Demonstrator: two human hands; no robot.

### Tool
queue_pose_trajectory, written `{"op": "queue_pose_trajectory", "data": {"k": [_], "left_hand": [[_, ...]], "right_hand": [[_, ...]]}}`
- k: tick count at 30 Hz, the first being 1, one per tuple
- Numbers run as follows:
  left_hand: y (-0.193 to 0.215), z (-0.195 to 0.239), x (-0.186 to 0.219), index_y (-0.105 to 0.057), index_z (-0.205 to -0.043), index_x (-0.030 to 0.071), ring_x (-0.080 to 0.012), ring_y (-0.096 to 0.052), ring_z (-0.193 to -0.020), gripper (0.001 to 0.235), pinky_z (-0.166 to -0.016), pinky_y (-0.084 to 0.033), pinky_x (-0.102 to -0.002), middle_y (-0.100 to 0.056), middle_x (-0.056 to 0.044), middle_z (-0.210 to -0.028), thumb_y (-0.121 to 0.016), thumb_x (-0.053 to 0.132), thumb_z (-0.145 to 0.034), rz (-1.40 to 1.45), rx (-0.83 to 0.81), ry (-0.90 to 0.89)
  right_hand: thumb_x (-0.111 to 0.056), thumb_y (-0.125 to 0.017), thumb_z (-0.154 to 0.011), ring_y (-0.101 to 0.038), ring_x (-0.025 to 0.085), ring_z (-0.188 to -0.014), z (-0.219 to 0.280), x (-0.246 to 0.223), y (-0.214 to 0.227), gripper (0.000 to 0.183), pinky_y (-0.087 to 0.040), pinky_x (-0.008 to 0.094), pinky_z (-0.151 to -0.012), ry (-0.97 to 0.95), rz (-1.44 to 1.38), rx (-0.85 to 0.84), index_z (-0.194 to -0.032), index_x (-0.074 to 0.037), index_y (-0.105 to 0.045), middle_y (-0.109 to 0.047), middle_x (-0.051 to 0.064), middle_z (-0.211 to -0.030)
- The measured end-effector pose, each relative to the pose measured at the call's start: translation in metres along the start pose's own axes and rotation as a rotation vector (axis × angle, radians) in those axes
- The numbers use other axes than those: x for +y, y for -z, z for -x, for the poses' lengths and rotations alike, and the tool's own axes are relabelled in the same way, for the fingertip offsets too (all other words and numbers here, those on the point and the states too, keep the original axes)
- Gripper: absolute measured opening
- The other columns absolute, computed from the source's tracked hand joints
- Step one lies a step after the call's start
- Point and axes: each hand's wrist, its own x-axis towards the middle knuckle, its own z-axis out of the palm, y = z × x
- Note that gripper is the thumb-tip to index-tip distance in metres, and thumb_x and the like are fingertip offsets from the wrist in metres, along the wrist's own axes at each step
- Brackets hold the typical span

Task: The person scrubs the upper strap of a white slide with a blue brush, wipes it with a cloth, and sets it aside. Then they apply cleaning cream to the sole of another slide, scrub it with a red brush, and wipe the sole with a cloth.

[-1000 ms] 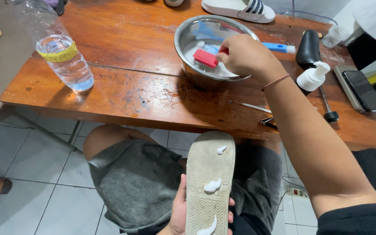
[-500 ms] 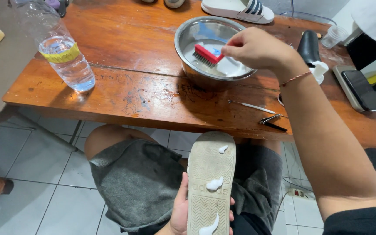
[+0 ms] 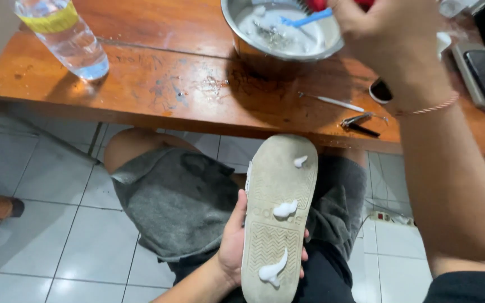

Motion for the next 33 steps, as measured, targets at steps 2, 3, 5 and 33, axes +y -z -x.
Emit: {"op": "queue_pose_trajectory", "data": {"k": [2, 3, 5, 33], "left_hand": [[0.002, 0.002, 0.0, -0.049, -0.149, -0.008, -0.052, -0.066, -0.095, 0.118, -0.079, -0.056, -0.065, -0.059, -0.034, -0.121, -0.034, 0.093, -0.091, 0.008, 0.023, 0.013], [0.004, 0.001, 0.0, -0.051, -0.147, -0.008, -0.0516, -0.066, -0.095, 0.118, -0.08, -0.056, -0.066, -0.06, -0.034, -0.122, -0.034, 0.094, -0.091, -0.004, 0.044, 0.013], [0.01, -0.001, 0.0, -0.053, -0.145, -0.009, -0.0513, -0.067, -0.095, 0.118, -0.08, -0.055, -0.067, -0.062, -0.034, -0.123, -0.034, 0.095, -0.091, 0.001, 0.08, 0.017], [0.025, -0.032, -0.012, -0.04, -0.161, 0.007, -0.0439, -0.055, -0.127, 0.095, -0.107, -0.041, -0.062, -0.05, -0.026, -0.152, -0.039, 0.078, -0.099, -0.01, 0.039, 0.03]], "right_hand": [[-0.032, -0.064, -0.107, -0.06, 0.024, -0.061, 0.043, -0.001, 0.02, 0.025, -0.043, 0.04, -0.055, 0.019, -0.061, -0.043, -0.105, -0.013, -0.081, -0.071, 0.004, -0.075], [-0.027, -0.065, -0.106, -0.059, 0.024, -0.065, 0.066, -0.01, 0.03, 0.022, -0.042, 0.04, -0.064, 0.076, -0.133, -0.059, -0.106, -0.009, -0.078, -0.07, 0.005, -0.079], [-0.021, -0.066, -0.105, -0.057, 0.024, -0.069, 0.104, -0.042, 0.048, 0.019, -0.041, 0.039, -0.072, 0.121, -0.218, -0.091, -0.107, -0.005, -0.076, -0.069, 0.007, -0.083], [-0.024, -0.071, -0.095, -0.054, 0.02, -0.072, 0.233, -0.047, -0.014, 0.014, -0.033, 0.04, -0.082, 0.411, -0.374, -0.09, -0.082, -0.021, -0.067, -0.063, -0.003, -0.075]]}}
